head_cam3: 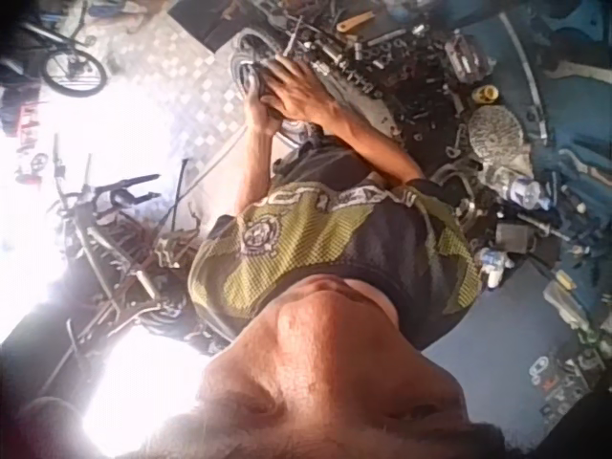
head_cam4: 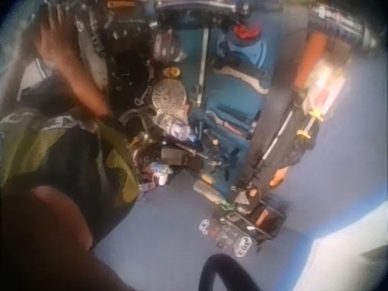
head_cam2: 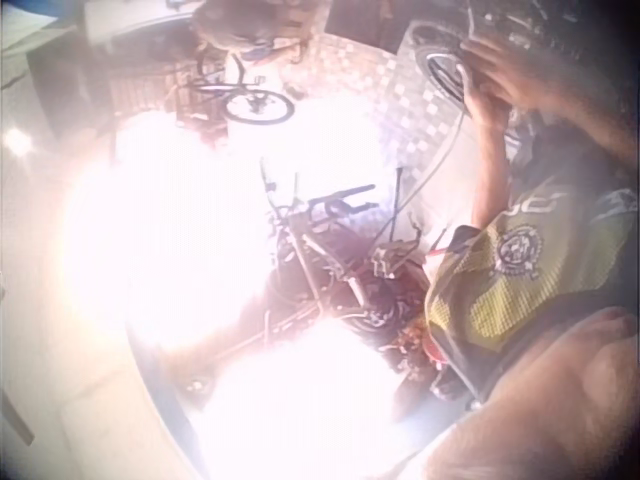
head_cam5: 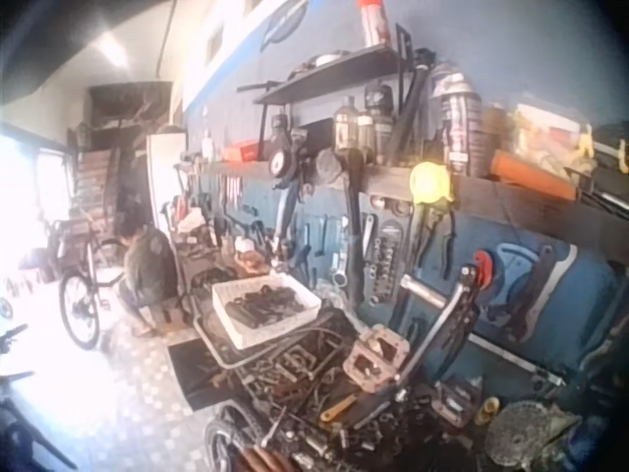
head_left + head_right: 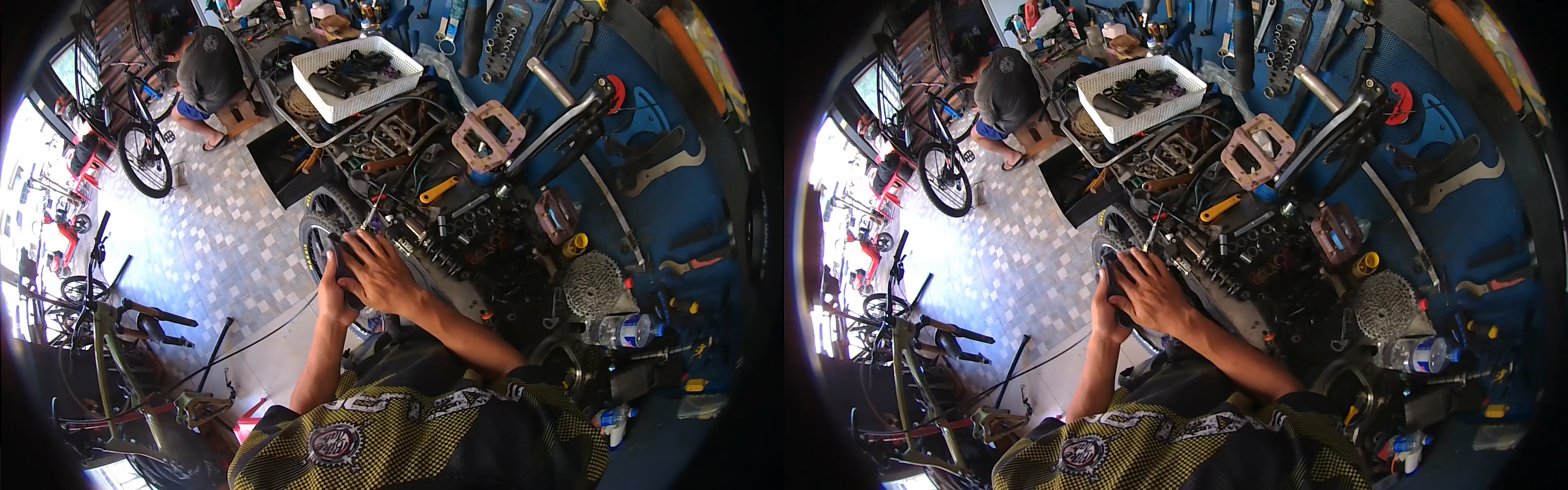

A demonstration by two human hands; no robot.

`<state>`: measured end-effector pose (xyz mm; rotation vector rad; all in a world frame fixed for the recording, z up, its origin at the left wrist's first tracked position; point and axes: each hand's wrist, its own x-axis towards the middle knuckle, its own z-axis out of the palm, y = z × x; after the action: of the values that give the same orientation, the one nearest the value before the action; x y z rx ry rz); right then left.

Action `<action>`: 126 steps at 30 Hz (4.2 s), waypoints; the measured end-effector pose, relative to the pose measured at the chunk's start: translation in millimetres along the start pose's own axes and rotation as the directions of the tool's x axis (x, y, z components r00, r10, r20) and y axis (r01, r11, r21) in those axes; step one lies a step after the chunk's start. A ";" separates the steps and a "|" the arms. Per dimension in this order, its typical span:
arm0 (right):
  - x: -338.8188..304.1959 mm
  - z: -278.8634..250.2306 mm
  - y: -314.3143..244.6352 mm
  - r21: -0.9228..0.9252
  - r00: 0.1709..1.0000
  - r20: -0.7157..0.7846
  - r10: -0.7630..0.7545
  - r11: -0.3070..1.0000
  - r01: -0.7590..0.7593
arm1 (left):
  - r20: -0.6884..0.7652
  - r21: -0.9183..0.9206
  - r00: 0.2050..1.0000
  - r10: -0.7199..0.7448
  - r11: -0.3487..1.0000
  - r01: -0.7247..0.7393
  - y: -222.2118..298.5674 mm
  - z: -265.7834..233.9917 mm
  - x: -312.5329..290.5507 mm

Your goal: The person works at a cluttered workbench in a bicycle repair shop, handling small bicycle components such as bearings and seals. They repeatedly pick up, inspect, and place down parts while using a small tool to manipulate them. Another person is visible in the background working on a bicycle.

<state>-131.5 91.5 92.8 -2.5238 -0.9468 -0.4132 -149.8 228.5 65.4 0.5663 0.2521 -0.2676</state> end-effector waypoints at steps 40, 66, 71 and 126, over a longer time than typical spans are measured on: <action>-165.2 -79.9 98.7 0.241 0.795 -0.068 0.603 0.783 -0.574 | 0.476 0.870 0.868 0.140 -0.220 -0.441 11.3 39.8 69.4; -135.9 -95.5 313.9 -0.196 0.779 -0.548 0.304 0.859 -0.473 | 0.691 0.691 0.712 -0.127 -0.173 -0.702 -100.3 96.0 123.7; -153.4 -120.4 298.4 -0.037 0.797 -0.216 0.564 0.811 -0.584 | 0.711 0.532 0.630 -0.311 -0.347 -0.772 -161.2 105.7 180.6; -117.7 -98.6 113.3 0.919 0.679 -0.154 0.718 0.357 -0.168 | 0.421 0.004 0.856 -0.301 0.944 0.330 -52.8 65.7 59.9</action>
<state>-152.9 -98.0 99.8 -1.4392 -0.0412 -0.3153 -99.9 138.4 74.7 0.3840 -0.0650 -0.6901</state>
